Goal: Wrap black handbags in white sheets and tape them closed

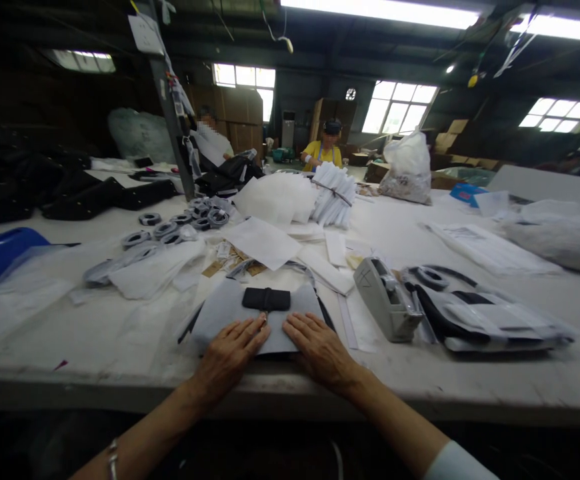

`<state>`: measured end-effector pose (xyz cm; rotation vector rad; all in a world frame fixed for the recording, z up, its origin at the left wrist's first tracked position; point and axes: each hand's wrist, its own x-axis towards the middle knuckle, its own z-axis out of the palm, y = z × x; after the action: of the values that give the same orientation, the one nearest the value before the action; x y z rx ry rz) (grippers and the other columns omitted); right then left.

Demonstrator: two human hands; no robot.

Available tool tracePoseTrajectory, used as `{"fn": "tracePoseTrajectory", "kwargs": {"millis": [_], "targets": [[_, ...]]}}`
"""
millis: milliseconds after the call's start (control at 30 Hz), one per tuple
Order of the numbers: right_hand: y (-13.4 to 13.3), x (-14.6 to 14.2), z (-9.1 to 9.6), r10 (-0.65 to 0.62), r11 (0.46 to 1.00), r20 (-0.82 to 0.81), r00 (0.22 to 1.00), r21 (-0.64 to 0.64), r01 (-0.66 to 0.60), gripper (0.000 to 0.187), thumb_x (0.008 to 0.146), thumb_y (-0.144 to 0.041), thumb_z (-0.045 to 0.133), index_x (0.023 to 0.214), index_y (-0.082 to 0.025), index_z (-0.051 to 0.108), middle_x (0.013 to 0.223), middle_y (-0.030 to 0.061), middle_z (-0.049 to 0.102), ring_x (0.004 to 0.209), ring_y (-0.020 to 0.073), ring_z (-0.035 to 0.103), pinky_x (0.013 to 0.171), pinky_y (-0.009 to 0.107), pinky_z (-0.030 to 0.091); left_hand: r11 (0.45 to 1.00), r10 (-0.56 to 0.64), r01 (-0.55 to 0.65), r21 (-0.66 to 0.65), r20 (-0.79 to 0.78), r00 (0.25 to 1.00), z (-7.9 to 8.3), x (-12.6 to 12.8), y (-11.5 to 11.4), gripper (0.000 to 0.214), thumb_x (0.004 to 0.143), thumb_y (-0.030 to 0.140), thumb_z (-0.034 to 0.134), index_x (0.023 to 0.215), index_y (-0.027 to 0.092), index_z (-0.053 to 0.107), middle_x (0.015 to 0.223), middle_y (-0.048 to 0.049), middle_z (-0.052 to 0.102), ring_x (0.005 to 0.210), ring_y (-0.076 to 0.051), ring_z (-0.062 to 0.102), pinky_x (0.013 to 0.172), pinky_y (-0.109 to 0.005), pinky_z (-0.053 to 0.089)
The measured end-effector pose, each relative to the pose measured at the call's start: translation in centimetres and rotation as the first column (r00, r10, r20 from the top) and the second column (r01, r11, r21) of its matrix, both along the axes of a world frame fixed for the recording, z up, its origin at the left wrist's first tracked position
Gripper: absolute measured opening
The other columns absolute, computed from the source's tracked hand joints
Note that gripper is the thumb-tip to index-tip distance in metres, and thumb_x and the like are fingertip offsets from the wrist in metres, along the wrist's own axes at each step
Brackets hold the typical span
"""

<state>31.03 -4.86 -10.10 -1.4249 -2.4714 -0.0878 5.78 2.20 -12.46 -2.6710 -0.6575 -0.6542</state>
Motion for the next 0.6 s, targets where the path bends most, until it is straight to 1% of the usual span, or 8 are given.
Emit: {"fn": "tracePoseTrajectory", "kwargs": {"millis": [167, 300, 367, 467, 533, 600], "targets": [[0.5, 0.2, -0.2, 0.029, 0.999, 0.016, 0.999, 0.041, -0.030, 0.054, 0.086, -0.015, 0.058, 0.139, -0.017, 0.049, 0.141, 0.0135, 0.055, 0.132, 0.0271, 0.049, 0.112, 0.048, 0.038, 0.999, 0.025, -0.025, -0.026, 0.007, 1.000, 0.0, 0.2, 0.0, 0.045, 0.095, 0.012, 0.042, 0.139, 0.022, 0.046, 0.148, -0.0073, 0.048, 0.124, -0.022, 0.054, 0.101, -0.039, 0.042], [0.9, 0.4, -0.2, 0.032, 0.999, 0.019, 0.999, 0.032, -0.033, 0.057, 0.084, -0.017, 0.062, 0.139, -0.019, 0.049, 0.141, 0.0125, 0.055, 0.130, 0.0272, 0.051, 0.110, 0.048, 0.041, 0.995, 0.038, -0.039, -0.087, -0.012, 0.999, 0.1, 0.5, 0.0, 0.042, 0.097, 0.020, 0.047, 0.139, 0.022, 0.046, 0.148, -0.0077, 0.047, 0.123, -0.023, 0.055, 0.100, -0.039, 0.043], [1.1, 0.4, 0.0, 0.029, 0.999, 0.043, 0.999, 0.011, -0.030, 0.058, 0.083, -0.017, 0.064, 0.139, -0.019, 0.050, 0.141, 0.0126, 0.055, 0.130, 0.0278, 0.051, 0.110, 0.048, 0.041, 0.991, 0.041, -0.043, -0.129, -0.013, 0.999, 0.0, 0.6, 0.1, 0.043, 0.096, 0.026, 0.051, 0.139, 0.022, 0.045, 0.148, -0.0081, 0.047, 0.124, -0.024, 0.054, 0.101, -0.041, 0.043], [1.2, -0.4, 0.4, -0.026, 0.999, 0.124, 0.992, -0.015, 0.028, 0.059, 0.079, -0.015, 0.067, 0.136, -0.016, 0.052, 0.139, 0.0143, 0.056, 0.128, 0.0304, 0.052, 0.109, 0.050, 0.043, 0.980, 0.036, -0.038, -0.198, -0.016, 0.999, -0.1, 0.8, 0.3, 0.050, 0.093, 0.033, 0.057, 0.140, 0.024, 0.043, 0.149, -0.0073, 0.046, 0.126, -0.026, 0.052, 0.102, -0.043, 0.043], [1.3, -1.5, 0.5, -0.076, 0.997, 0.170, 0.983, 0.008, 0.075, 0.060, 0.078, -0.014, 0.067, 0.136, -0.015, 0.053, 0.138, 0.0158, 0.057, 0.127, 0.0325, 0.054, 0.108, 0.052, 0.043, 0.967, 0.029, -0.034, -0.251, -0.024, 0.999, 0.2, 0.8, 0.3, 0.055, 0.091, 0.035, 0.059, 0.142, 0.024, 0.041, 0.150, -0.0071, 0.044, 0.127, -0.027, 0.051, 0.102, -0.043, 0.043], [1.5, -2.7, 0.3, -0.070, 0.996, 0.192, 0.979, 0.061, 0.060, 0.060, 0.079, -0.011, 0.063, 0.137, -0.014, 0.051, 0.137, 0.0166, 0.057, 0.125, 0.0324, 0.055, 0.107, 0.052, 0.044, 0.947, 0.024, -0.031, -0.320, -0.025, 0.999, 0.7, 0.7, 0.3, 0.059, 0.090, 0.035, 0.061, 0.144, 0.025, 0.038, 0.150, -0.0076, 0.044, 0.127, -0.027, 0.051, 0.103, -0.043, 0.043]]}}
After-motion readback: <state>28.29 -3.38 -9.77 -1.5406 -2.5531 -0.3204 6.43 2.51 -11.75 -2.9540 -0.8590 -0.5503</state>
